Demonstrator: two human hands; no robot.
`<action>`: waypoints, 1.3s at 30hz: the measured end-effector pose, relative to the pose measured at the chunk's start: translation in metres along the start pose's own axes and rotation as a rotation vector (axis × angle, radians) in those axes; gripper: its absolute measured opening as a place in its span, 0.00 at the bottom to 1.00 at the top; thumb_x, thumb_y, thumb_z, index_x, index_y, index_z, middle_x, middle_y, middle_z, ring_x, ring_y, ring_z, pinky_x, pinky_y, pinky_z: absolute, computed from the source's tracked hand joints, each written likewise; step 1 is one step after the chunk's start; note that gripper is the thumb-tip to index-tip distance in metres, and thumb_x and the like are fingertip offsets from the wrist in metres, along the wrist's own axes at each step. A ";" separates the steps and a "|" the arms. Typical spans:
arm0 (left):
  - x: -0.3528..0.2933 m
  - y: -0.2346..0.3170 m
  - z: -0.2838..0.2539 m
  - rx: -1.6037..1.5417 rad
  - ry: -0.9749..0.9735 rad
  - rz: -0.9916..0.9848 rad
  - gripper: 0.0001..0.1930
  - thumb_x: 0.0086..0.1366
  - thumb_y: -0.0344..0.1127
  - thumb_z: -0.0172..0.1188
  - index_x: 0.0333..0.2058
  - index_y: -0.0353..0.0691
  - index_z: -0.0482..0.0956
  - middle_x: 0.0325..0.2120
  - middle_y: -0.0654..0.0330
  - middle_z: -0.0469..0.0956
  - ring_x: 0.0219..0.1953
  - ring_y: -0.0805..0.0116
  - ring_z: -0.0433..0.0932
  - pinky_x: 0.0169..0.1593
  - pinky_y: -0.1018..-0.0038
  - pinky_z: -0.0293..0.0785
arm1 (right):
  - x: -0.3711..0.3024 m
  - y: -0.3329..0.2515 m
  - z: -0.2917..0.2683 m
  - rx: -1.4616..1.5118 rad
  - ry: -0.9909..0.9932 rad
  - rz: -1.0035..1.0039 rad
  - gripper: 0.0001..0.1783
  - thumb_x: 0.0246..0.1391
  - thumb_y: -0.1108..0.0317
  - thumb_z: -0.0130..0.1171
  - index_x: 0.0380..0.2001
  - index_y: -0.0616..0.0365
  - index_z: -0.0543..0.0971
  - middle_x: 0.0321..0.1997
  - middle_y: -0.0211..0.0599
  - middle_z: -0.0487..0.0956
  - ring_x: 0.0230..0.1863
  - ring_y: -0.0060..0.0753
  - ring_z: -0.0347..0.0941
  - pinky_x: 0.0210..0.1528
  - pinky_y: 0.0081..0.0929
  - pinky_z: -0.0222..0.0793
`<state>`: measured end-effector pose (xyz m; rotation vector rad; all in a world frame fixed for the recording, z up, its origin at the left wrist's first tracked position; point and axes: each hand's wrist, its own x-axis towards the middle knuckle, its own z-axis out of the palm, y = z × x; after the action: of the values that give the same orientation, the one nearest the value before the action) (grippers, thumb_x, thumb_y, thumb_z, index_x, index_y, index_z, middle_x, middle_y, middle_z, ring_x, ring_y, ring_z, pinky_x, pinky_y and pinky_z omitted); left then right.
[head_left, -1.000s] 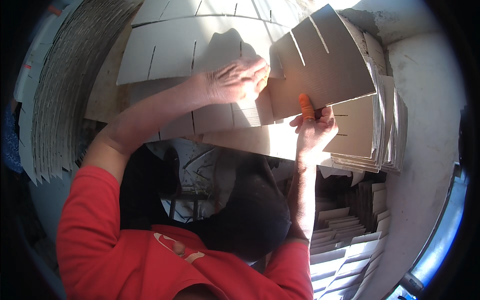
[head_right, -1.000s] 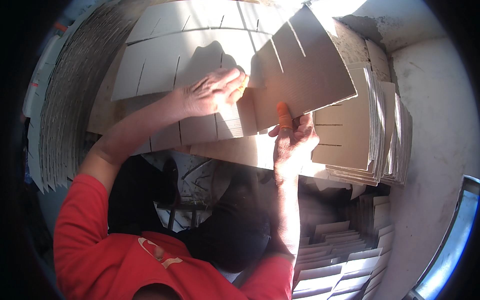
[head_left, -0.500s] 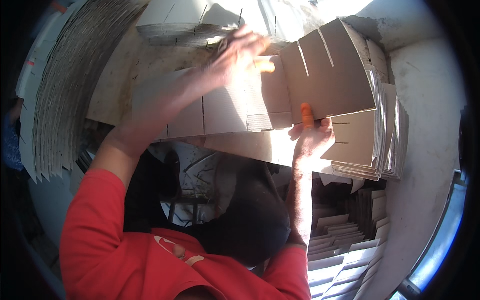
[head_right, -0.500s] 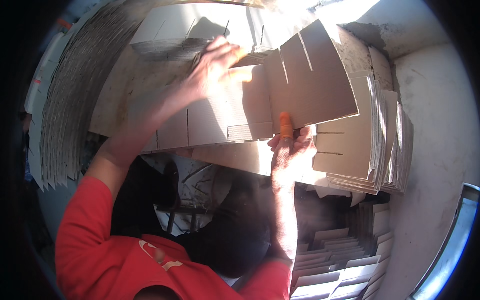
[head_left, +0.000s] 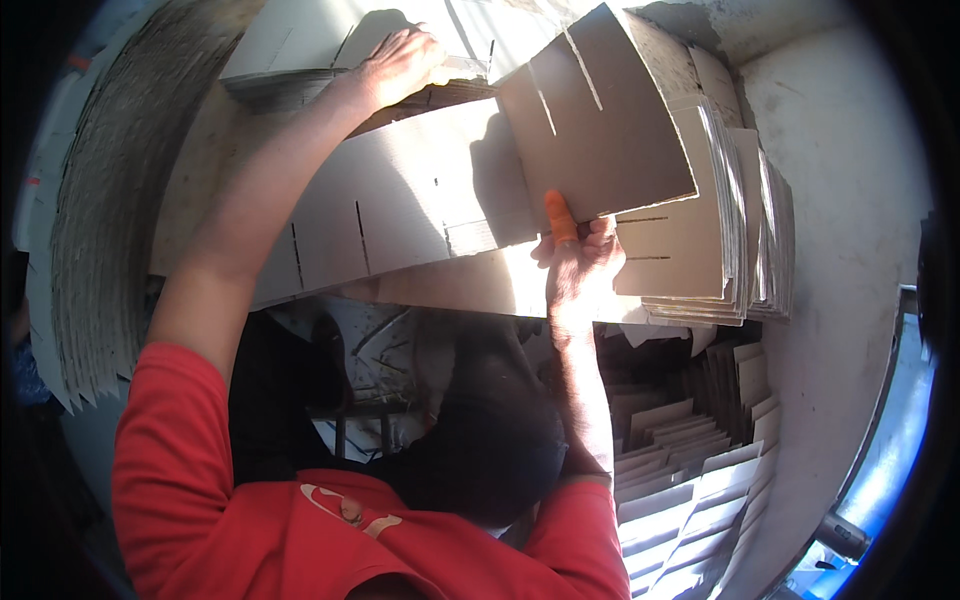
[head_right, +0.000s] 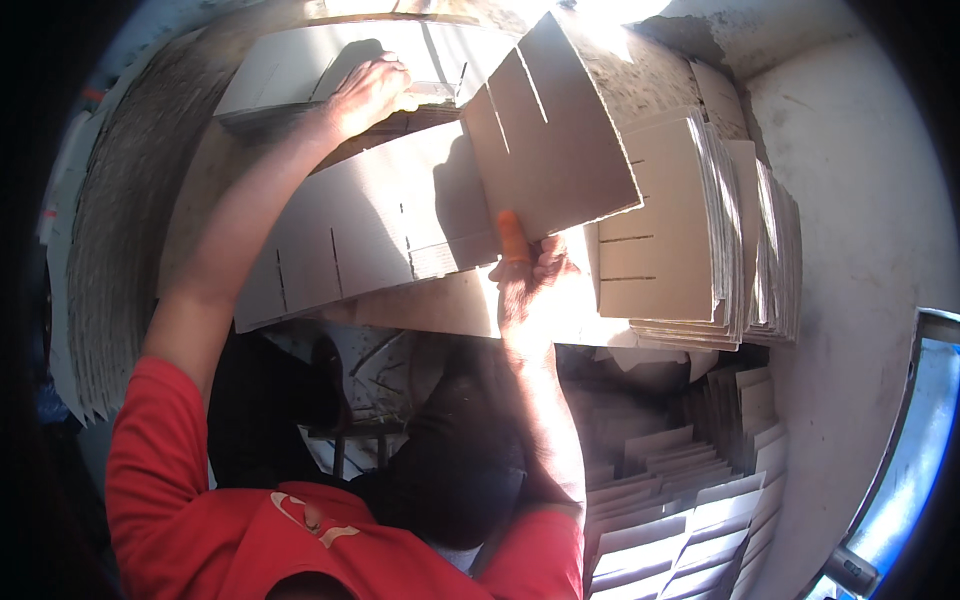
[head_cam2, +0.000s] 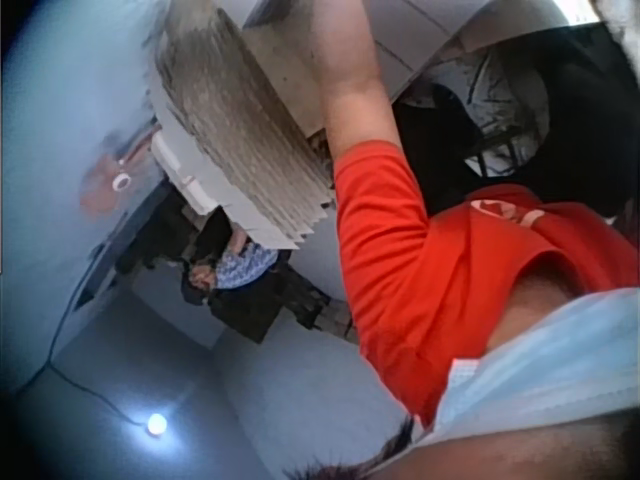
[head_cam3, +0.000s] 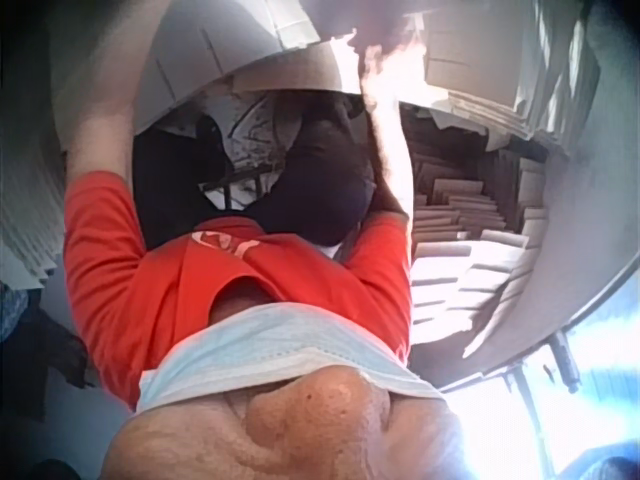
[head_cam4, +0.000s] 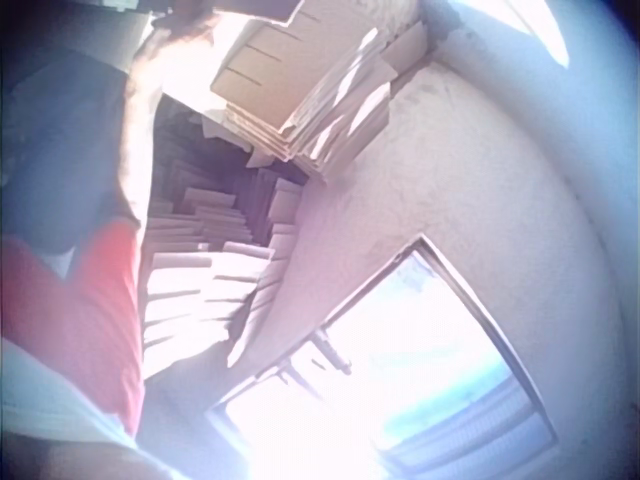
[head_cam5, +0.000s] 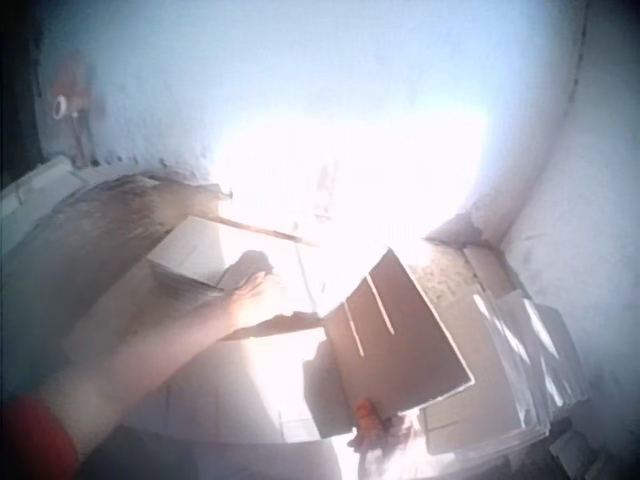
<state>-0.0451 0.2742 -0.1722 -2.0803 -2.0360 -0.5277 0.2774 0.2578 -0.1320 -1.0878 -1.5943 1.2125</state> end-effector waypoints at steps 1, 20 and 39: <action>0.001 -0.001 -0.003 -0.024 0.049 0.027 0.06 0.55 0.31 0.56 0.26 0.34 0.74 0.28 0.49 0.74 0.37 0.51 0.74 0.40 0.61 0.73 | 0.000 0.000 0.000 0.025 0.003 -0.001 0.06 0.54 0.71 0.63 0.31 0.60 0.76 0.14 0.28 0.73 0.12 0.16 0.65 0.15 0.16 0.59; 0.010 0.027 -0.022 -0.068 0.283 0.021 0.12 0.52 0.22 0.54 0.38 0.33 0.72 0.43 0.52 0.75 0.49 0.52 0.71 0.44 0.62 0.75 | -0.005 -0.011 0.001 -0.033 -0.039 -0.029 0.12 0.55 0.64 0.62 0.34 0.63 0.75 0.14 0.33 0.74 0.14 0.21 0.69 0.21 0.20 0.65; -0.026 0.101 -0.054 -0.026 0.278 0.232 0.19 0.50 0.29 0.58 0.42 0.27 0.74 0.46 0.50 0.72 0.33 0.59 0.72 0.36 0.67 0.74 | 0.009 -0.041 0.002 -0.267 -0.070 -0.013 0.10 0.56 0.66 0.61 0.34 0.62 0.76 0.14 0.31 0.75 0.14 0.19 0.69 0.18 0.20 0.63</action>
<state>0.0490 0.2261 -0.1205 -2.0856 -1.6199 -0.7558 0.2672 0.2595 -0.0914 -1.2093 -1.8536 1.0596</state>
